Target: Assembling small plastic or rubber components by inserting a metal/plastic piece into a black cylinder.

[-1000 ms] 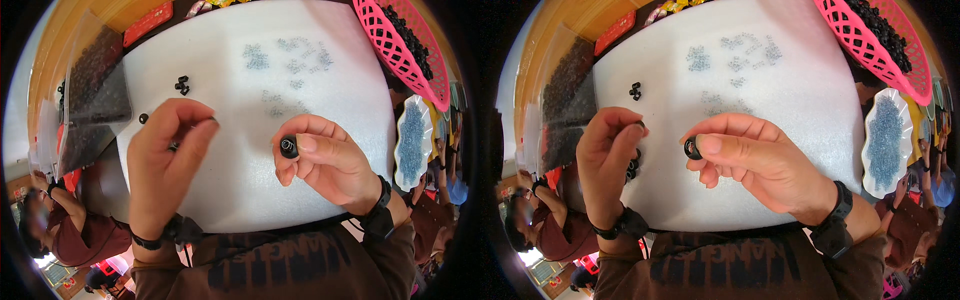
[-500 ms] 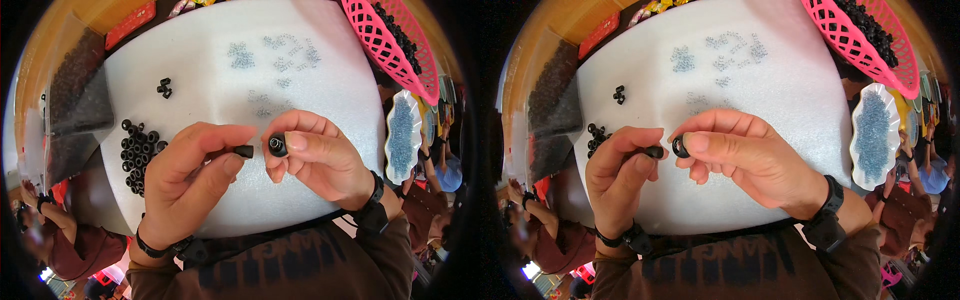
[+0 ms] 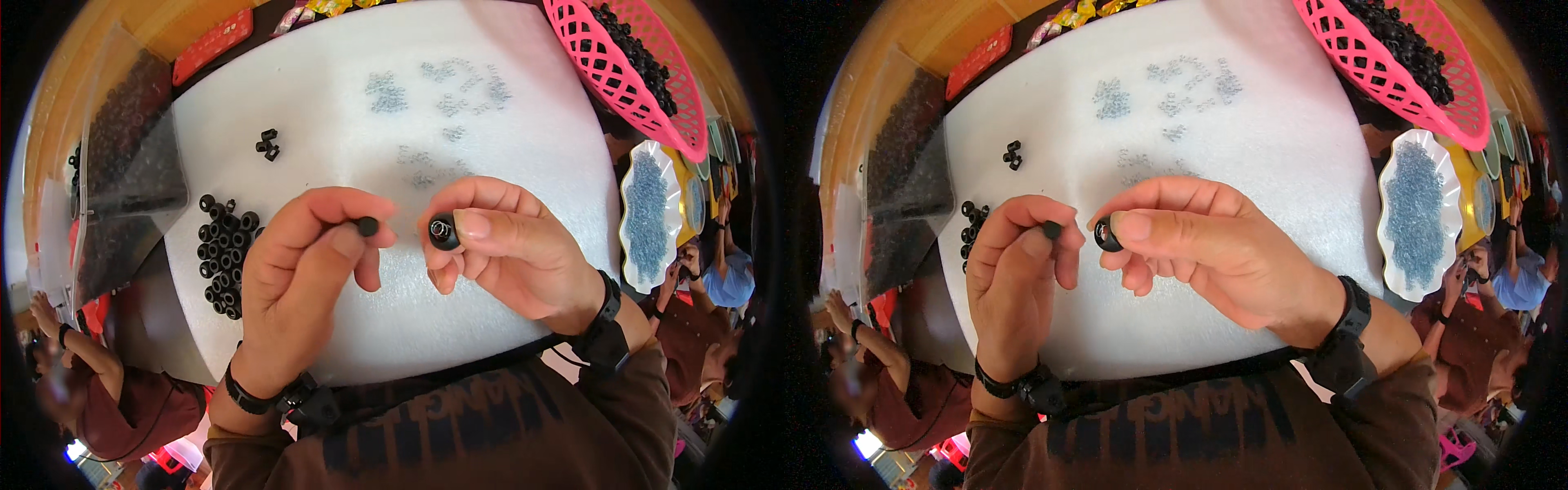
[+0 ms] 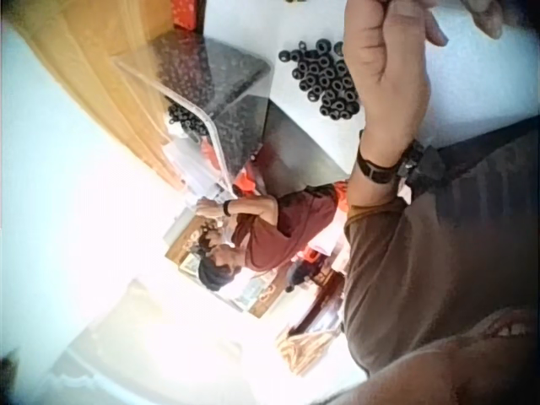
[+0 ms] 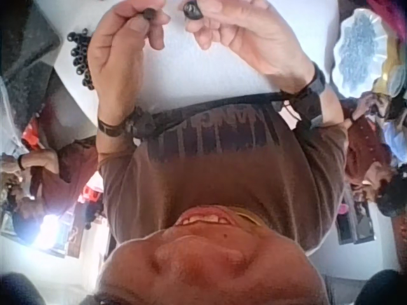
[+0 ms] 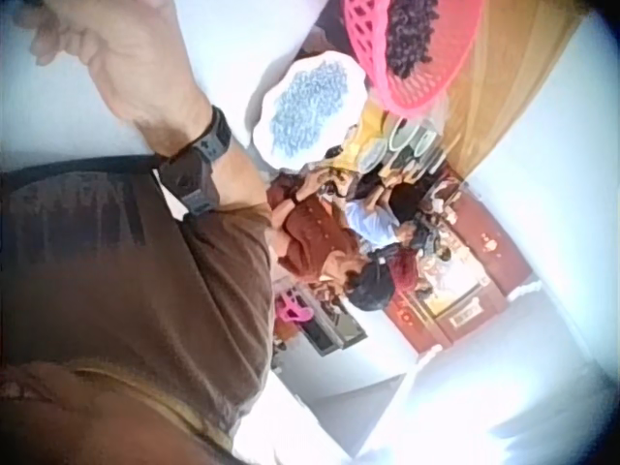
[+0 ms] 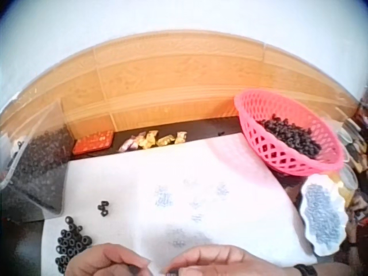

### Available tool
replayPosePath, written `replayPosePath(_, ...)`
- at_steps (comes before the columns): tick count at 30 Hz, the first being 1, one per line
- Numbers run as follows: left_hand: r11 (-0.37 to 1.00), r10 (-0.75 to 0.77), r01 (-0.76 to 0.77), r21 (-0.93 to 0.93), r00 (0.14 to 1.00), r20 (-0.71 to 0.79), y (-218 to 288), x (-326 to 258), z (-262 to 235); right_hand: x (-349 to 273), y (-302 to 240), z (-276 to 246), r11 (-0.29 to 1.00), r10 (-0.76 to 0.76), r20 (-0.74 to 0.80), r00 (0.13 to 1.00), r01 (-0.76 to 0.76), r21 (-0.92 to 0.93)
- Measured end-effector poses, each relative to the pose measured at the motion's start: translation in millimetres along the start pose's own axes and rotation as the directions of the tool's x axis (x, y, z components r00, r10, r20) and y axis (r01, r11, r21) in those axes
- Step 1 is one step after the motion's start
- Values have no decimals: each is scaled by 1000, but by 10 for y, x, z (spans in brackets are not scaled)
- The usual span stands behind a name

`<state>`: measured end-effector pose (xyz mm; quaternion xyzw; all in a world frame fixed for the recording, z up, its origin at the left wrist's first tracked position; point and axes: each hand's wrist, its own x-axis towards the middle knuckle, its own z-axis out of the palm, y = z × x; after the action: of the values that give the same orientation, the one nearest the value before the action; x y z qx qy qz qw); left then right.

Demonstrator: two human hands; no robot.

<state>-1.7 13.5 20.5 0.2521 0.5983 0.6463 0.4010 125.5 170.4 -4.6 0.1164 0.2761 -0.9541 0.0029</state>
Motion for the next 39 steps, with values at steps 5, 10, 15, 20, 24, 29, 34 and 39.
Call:
replayPosePath(5, 993, 17, -26, -115, 997, -77, -27, 16, -4, -9, -3, 19, 1000, 4, -21, 1000, -5, -16)
replayPosePath(10, 995, 104, -104, 5, 995, 2, -66, 8, -69, 2, -7, 30, 1000, -3, -18, 1000, 3, -22)
replayPosePath(15, 994, 106, -107, -6, 992, -74, -38, 5, 14, -6, -5, 30, 999, -1, -8, 1000, 0, -36)
replayPosePath(20, 995, 95, -95, -21, 995, -31, -46, 11, -4, -9, -8, 32, 1000, 15, -24, 1000, -16, -21)
replayPosePath(24, 994, 97, -98, -43, 995, -38, -48, 12, -9, 0, 6, 35, 1000, 10, -30, 999, -11, -29)
replayPosePath(29, 993, 71, -73, -94, 997, -33, -19, 5, 13, -7, 21, 39, 998, -15, -55, 998, 11, -70)
replayPosePath(34, 983, 184, -180, 38, 974, -136, -99, -13, -13, -2, 15, 39, 997, 1, -53, 999, -5, -82)
replayPosePath(39, 993, 118, -116, 33, 989, -93, -29, -85, 13, 9, 27, 40, 993, 12, -79, 997, -21, -117)
